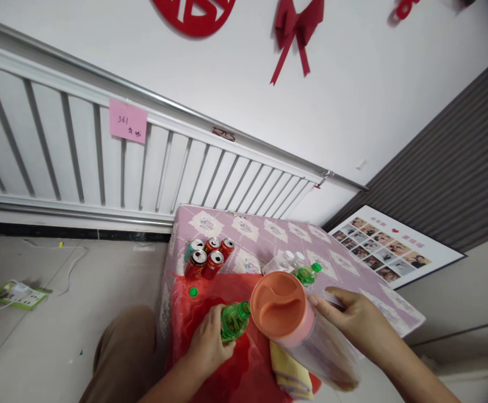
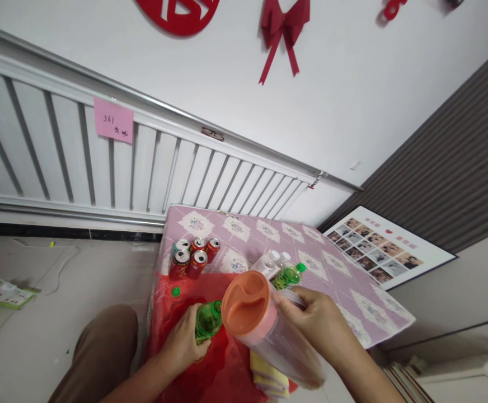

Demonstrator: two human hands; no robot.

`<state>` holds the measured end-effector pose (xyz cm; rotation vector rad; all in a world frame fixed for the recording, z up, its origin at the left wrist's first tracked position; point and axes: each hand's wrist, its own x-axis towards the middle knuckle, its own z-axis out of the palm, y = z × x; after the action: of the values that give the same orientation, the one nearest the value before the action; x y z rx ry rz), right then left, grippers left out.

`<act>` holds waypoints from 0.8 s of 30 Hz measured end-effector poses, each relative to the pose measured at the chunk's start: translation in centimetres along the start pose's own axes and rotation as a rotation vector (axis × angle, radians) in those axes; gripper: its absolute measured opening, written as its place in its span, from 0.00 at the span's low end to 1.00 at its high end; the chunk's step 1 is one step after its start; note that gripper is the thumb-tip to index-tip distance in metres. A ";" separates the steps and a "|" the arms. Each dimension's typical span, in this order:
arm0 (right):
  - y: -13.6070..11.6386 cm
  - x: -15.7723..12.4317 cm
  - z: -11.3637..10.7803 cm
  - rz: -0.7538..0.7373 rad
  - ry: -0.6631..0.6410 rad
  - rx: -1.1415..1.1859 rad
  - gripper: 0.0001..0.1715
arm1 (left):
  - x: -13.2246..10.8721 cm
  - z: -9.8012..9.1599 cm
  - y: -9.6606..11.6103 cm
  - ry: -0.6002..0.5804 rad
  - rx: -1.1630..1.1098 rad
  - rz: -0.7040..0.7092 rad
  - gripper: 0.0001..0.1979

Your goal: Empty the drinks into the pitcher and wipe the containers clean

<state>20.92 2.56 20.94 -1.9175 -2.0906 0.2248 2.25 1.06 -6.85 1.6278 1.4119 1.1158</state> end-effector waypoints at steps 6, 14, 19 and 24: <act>0.1 -0.1 -0.2 -0.018 0.003 0.017 0.26 | 0.0 -0.1 0.1 -0.006 0.015 -0.001 0.34; 0.1 -0.2 -0.3 -0.039 0.018 0.017 0.27 | -0.1 0.0 0.1 -0.008 0.014 -0.016 0.35; 0.1 -0.2 -0.3 -0.017 0.011 0.009 0.27 | -0.1 0.0 0.1 -0.006 0.024 -0.008 0.34; 0.1 -0.2 -0.4 -0.004 0.005 0.012 0.27 | -0.1 0.1 0.1 -0.002 0.033 0.001 0.35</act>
<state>21.13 2.33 21.31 -1.9048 -2.0851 0.2314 2.34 0.94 -6.81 1.6520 1.4350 1.0960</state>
